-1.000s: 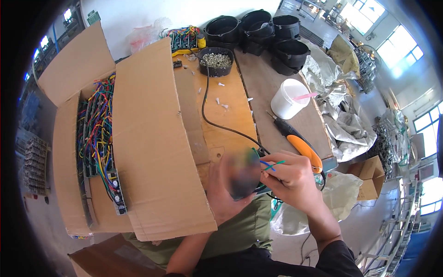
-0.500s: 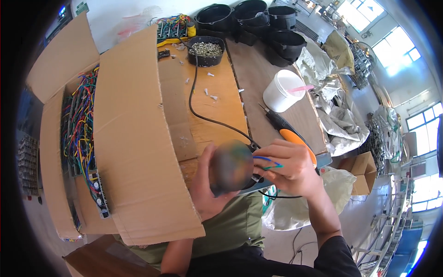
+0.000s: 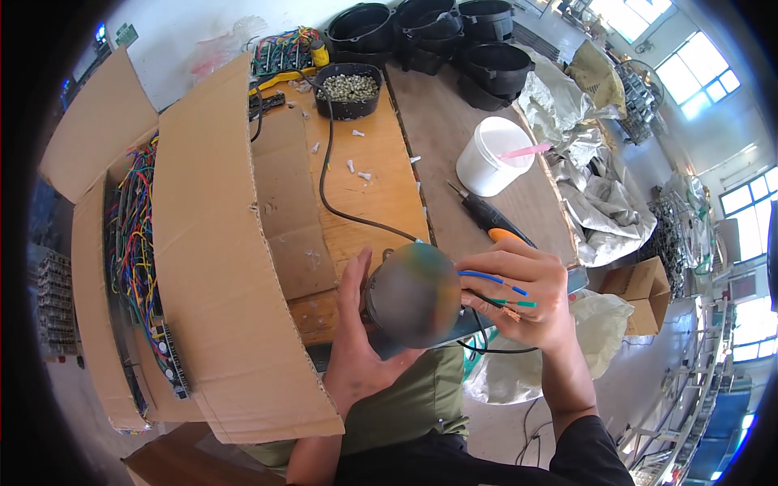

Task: The person assembles electronic components into a housing by applying thermal paste to a circuit board, placing the board into a black plastic casing, and securing it with screws using a powered screwdriver.

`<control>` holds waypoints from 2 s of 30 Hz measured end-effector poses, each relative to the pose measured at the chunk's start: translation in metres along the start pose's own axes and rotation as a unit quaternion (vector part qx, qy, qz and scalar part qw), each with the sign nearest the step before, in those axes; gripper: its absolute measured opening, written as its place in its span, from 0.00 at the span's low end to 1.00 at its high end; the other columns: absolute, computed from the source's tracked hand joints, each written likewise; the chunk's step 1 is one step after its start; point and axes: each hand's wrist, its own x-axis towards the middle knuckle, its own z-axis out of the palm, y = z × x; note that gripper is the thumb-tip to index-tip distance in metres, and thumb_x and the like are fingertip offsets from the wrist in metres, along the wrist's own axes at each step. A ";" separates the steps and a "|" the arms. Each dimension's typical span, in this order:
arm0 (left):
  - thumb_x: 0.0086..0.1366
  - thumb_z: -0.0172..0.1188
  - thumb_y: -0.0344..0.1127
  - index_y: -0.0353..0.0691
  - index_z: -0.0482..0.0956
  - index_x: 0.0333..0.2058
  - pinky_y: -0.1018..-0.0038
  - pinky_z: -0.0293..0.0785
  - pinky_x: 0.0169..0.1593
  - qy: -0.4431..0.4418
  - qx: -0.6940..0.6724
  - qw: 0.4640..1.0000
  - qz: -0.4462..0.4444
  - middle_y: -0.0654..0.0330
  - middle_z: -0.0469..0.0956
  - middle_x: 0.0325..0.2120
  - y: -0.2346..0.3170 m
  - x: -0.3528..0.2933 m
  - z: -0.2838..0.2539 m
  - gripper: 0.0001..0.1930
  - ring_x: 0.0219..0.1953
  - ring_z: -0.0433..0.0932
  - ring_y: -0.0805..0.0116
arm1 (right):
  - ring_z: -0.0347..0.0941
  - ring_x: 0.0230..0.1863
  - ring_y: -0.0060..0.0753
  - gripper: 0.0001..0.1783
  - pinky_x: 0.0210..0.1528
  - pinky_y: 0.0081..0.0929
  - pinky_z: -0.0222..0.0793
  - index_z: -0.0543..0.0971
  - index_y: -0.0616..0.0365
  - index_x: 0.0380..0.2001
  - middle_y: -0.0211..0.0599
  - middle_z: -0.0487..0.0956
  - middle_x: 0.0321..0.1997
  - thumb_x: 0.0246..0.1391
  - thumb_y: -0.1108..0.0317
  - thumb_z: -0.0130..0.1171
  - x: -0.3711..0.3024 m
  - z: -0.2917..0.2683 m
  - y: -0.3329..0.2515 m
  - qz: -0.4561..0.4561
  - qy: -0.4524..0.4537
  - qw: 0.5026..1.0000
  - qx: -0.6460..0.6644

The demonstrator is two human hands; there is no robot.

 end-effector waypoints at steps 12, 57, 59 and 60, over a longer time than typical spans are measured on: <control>0.45 0.80 0.55 0.29 0.47 0.69 0.57 0.58 0.67 0.051 0.232 0.971 0.018 0.39 0.59 0.64 0.035 -0.023 0.013 0.64 0.65 0.61 0.44 | 0.77 0.24 0.36 0.07 0.27 0.28 0.70 0.85 0.62 0.27 0.39 0.84 0.30 0.41 0.75 0.73 0.003 -0.006 -0.023 0.095 0.138 0.986 -0.027; 0.44 0.82 0.44 0.32 0.47 0.69 0.63 0.68 0.62 0.051 0.077 0.995 0.042 0.46 0.62 0.59 0.001 0.000 0.019 0.62 0.59 0.69 0.56 | 0.76 0.26 0.58 0.08 0.33 0.48 0.73 0.78 0.65 0.20 0.51 0.78 0.21 0.47 0.71 0.64 0.016 0.016 -0.022 0.246 -0.173 0.953 -0.039; 0.44 0.82 0.47 0.31 0.50 0.68 0.63 0.67 0.62 0.053 0.032 0.997 0.053 0.46 0.62 0.59 0.008 0.002 0.022 0.61 0.59 0.69 0.57 | 0.77 0.26 0.57 0.08 0.34 0.47 0.74 0.79 0.65 0.19 0.52 0.77 0.19 0.47 0.72 0.62 0.014 0.021 -0.014 0.252 -0.151 0.955 -0.039; 0.43 0.82 0.46 0.31 0.50 0.68 0.63 0.67 0.62 0.054 0.029 0.997 0.045 0.47 0.62 0.59 0.010 0.002 0.024 0.61 0.59 0.68 0.57 | 0.77 0.27 0.58 0.08 0.34 0.47 0.75 0.79 0.65 0.20 0.52 0.77 0.19 0.47 0.71 0.62 0.014 0.020 -0.013 0.252 -0.149 0.956 -0.025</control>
